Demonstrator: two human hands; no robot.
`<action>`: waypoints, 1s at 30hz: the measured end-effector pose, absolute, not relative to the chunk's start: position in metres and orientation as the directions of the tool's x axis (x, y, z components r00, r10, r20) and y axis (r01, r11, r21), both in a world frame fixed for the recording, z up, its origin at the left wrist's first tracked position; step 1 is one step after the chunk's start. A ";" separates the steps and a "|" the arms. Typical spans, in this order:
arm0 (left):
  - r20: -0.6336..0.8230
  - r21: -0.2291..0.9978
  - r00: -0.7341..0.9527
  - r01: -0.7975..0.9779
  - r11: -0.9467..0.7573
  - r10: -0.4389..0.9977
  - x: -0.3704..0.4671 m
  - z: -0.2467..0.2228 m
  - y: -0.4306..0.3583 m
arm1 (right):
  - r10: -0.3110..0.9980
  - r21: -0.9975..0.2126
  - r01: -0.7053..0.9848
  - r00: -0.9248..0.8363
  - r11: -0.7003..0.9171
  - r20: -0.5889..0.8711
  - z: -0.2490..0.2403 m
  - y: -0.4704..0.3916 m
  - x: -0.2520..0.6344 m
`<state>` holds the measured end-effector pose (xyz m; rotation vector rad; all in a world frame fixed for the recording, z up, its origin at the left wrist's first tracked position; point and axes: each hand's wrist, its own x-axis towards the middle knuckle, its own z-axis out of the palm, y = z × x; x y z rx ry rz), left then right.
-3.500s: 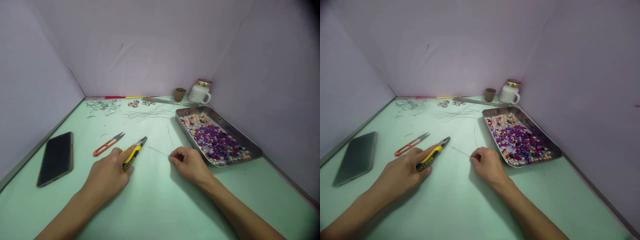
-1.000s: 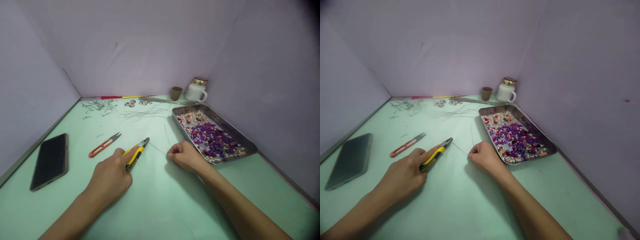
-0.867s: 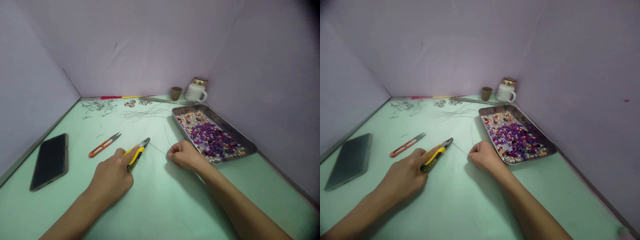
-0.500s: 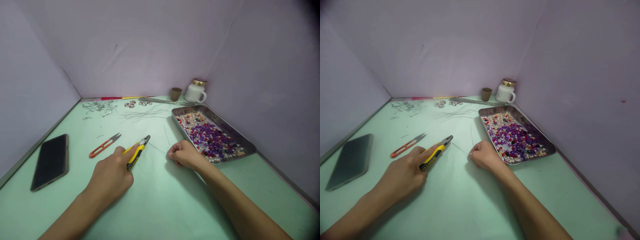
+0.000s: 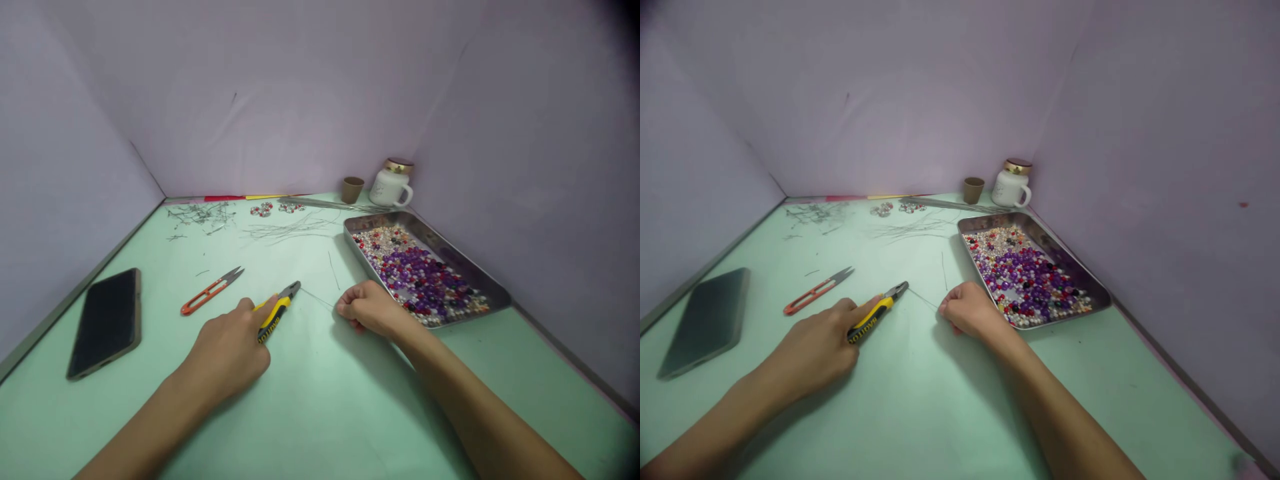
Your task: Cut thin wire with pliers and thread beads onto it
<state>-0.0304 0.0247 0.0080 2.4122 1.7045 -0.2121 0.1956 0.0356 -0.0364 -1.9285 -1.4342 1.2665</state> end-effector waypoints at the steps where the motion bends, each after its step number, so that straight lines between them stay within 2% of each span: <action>1: -0.232 0.065 0.341 0.940 -0.335 0.911 -0.031 0.008 0.025 | 0.909 -0.762 0.527 0.049 -0.375 -0.413 -0.037 0.036 0.196; 7: -0.154 0.095 0.306 0.951 -0.295 0.939 -0.031 0.005 0.025 | 0.901 -0.733 0.559 0.063 -0.388 -0.429 -0.036 0.035 0.196; 10: -0.180 0.097 0.333 0.942 -0.320 0.925 -0.031 0.002 0.025 | 0.906 -0.725 0.577 0.063 -0.375 -0.419 -0.033 0.034 0.195; 14: -0.133 0.155 0.318 0.942 -0.297 0.939 -0.032 -0.001 0.028 | 0.923 -0.722 0.608 0.050 -0.332 -0.382 -0.031 0.031 0.195; 17: -0.077 0.123 0.300 0.949 -0.289 0.951 -0.032 -0.002 0.031 | 0.936 -0.728 0.619 0.036 -0.296 -0.350 -0.030 0.028 0.195; 19: -0.113 0.097 0.330 0.942 -0.320 0.937 -0.033 -0.003 0.031 | 0.935 -0.723 0.623 0.041 -0.299 -0.351 -0.029 0.028 0.194; 22: -0.142 0.121 0.339 0.938 -0.324 0.930 -0.034 -0.003 0.031 | 0.936 -0.708 0.637 0.059 -0.304 -0.348 -0.029 0.028 0.193; 27: -0.022 0.137 0.291 0.949 -0.285 0.957 -0.033 -0.001 0.029 | 0.957 -0.704 0.667 0.045 -0.244 -0.288 -0.031 0.028 0.192; 30: -0.094 0.096 0.341 0.938 -0.333 0.935 -0.031 -0.002 0.028 | 0.963 -0.700 0.679 0.035 -0.221 -0.269 -0.031 0.028 0.193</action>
